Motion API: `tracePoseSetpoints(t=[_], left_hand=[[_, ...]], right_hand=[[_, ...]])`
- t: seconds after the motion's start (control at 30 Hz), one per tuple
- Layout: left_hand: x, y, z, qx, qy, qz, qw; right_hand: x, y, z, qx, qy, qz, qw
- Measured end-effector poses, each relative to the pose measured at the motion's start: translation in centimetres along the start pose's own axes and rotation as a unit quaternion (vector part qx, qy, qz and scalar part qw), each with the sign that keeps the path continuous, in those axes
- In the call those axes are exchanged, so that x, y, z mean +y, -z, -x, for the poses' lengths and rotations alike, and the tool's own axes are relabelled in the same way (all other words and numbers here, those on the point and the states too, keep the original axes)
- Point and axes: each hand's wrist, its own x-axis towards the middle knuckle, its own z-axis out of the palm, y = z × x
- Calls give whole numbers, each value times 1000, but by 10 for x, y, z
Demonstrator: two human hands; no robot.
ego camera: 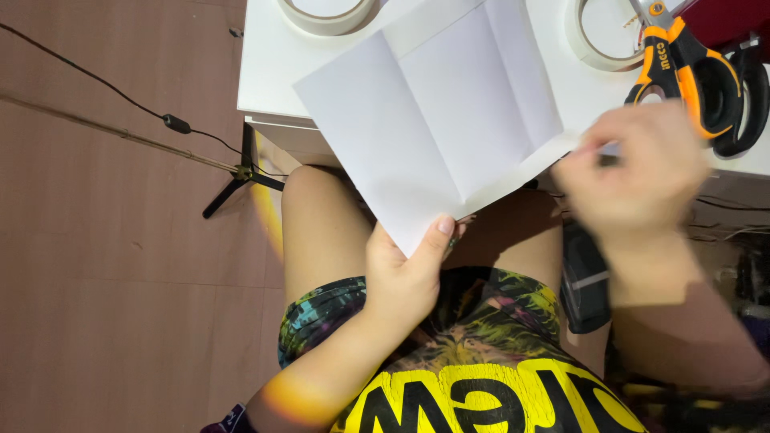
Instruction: The person cuts a printed Halloween-themed paper with scissors, folds the paper, and applies tape to the edges.
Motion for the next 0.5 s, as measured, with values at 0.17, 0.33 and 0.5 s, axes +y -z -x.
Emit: tracePoseSetpoints(t=[0.17,0.33,0.5], left_hand=[[12,10,-17,-12,1,64,998],[21,16,-39,62,37,-16,997],[35,15,-57,108,0,-178,978]], right_hand=[[98,15,20,-45,-283,41,957],[157,-7,24,-11,-274,57,960],[223,-33,23,24,-266,75,961]])
